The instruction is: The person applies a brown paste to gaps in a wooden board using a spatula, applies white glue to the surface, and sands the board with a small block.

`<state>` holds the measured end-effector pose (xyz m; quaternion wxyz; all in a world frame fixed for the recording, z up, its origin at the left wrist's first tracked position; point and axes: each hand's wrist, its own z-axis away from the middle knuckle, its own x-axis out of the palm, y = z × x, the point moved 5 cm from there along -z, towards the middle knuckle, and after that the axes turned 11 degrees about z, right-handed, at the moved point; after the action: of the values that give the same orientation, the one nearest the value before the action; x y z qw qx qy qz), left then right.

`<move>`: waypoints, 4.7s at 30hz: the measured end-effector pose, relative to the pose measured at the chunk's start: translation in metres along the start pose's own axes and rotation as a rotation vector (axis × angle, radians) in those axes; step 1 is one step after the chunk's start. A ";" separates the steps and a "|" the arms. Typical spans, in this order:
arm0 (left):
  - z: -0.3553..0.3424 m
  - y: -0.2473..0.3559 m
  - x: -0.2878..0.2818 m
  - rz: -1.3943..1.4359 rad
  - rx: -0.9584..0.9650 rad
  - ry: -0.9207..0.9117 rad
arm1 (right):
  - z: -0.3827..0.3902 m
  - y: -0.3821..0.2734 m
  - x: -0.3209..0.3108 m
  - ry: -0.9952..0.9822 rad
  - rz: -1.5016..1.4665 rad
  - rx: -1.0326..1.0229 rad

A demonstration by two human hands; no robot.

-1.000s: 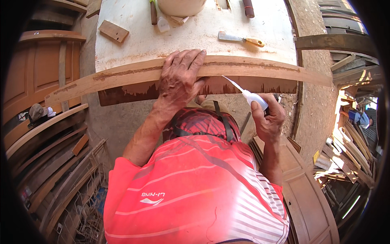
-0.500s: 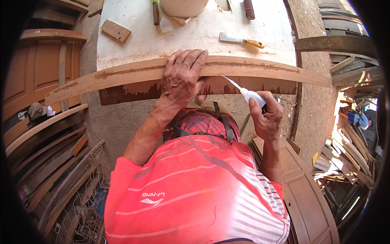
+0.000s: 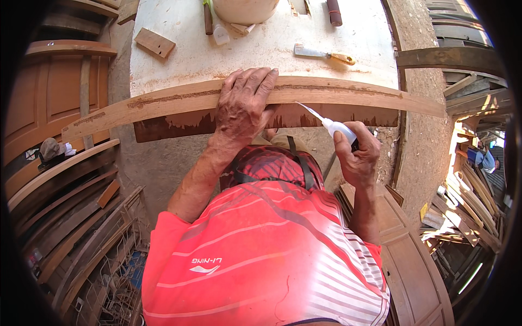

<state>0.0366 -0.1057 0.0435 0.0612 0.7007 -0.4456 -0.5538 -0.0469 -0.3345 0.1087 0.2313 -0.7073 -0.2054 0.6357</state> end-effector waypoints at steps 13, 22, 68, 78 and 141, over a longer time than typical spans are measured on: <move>0.000 -0.001 0.001 0.007 -0.008 -0.005 | -0.002 -0.002 0.001 -0.005 -0.006 -0.008; 0.001 -0.001 0.000 0.005 -0.004 -0.001 | -0.001 -0.003 -0.001 0.015 -0.012 -0.014; 0.000 -0.001 -0.001 -0.010 -0.032 -0.049 | -0.014 0.016 -0.003 -0.074 -0.304 0.174; -0.013 -0.013 -0.008 -0.078 -0.111 -0.228 | -0.106 0.082 -0.060 0.145 -0.657 0.034; -0.015 0.001 -0.014 -0.051 -0.167 -0.239 | -0.062 0.025 -0.033 -0.043 0.319 -0.300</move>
<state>0.0483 -0.1025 0.0598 0.0519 0.6333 -0.3842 -0.6698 0.0111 -0.3780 0.1257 0.0154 -0.7437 -0.1882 0.6413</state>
